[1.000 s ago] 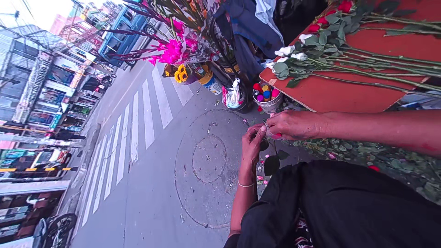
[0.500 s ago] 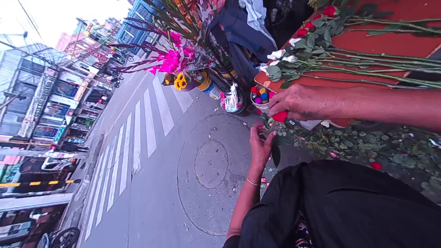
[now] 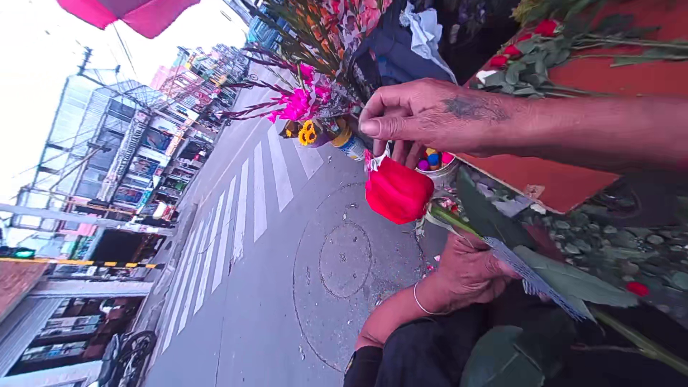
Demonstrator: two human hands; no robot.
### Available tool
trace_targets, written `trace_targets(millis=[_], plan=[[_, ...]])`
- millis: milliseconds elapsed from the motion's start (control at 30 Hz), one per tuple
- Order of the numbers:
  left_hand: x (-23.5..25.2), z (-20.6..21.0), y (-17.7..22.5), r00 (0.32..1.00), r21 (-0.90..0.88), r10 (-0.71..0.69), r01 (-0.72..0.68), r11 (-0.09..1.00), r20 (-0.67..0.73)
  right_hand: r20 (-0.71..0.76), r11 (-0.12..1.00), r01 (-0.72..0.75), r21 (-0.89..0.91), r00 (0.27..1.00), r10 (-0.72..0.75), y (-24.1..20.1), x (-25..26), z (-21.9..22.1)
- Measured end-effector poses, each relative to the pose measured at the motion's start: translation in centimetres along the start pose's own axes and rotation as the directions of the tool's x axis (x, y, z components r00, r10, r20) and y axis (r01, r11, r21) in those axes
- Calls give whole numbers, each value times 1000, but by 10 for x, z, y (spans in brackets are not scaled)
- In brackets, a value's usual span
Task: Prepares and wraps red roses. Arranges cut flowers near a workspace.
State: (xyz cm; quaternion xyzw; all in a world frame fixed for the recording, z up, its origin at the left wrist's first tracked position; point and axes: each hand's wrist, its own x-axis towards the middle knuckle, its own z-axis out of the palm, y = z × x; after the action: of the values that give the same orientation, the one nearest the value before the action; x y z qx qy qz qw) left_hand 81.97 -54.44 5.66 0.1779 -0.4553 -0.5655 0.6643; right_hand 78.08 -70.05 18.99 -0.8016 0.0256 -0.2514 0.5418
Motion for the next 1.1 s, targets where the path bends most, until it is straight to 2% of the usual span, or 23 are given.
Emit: trace_targets(millis=[67, 133, 233, 333, 400, 467, 500, 567, 700, 800, 967, 1033, 1100], plan=[[-7, -8, 7, 999, 109, 47, -49, 993, 24, -224, 963, 115, 242, 973, -60, 27, -27, 19], [-12, -13, 18, 999, 280, 51, -49, 959, 1, -378, 916, 243, 318, 919, -113, 49, -53, 30], [-17, -13, 31, 994, 417, 18, 28, 908, -105, -440, 863, 330, 382, 886, -144, 71, -58, 29], [-18, -8, 33, 983, 556, 93, 12, 831, -160, -498, 815, 452, 363, 833, -241, 81, -52, 3], [-20, -10, 37, 972, 692, 184, -32, 721, -147, -356, 791, 511, 337, 847, -395, 88, -60, -16], [-22, -14, 39, 959, 788, 259, -67, 612, -120, -98, 816, 508, 275, 860, -501, 91, -71, -26], [-22, -14, 38, 951, 810, 289, -81, 581, -113, 15, 835, 497, 235, 857, -515, 93, -76, -27], [-17, -13, 34, 940, 816, 318, -87, 571, -123, 139, 888, 435, 152, 880, -455, 97, -83, -23], [-7, -14, 20, 961, 728, 201, 1, 686, -190, 202, 901, 334, 277, 897, -394, 107, -88, -26], [0, -10, 11, 963, 591, 105, 64, 804, -247, 246, 902, 258, 347, 903, -353, 114, -91, -32], [3, -15, 8, 952, 544, 178, -15, 839, -249, 363, 949, 16, 316, 922, -137, 110, -94, -25], [2, -18, 6, 946, 482, 139, 21, 876, -294, 395, 951, 45, 306, 903, -170, 115, -90, -24], [2, -23, 4, 942, 417, 82, 65, 907, -325, 369, 925, 191, 328, 876, -312, 121, -83, -22]])
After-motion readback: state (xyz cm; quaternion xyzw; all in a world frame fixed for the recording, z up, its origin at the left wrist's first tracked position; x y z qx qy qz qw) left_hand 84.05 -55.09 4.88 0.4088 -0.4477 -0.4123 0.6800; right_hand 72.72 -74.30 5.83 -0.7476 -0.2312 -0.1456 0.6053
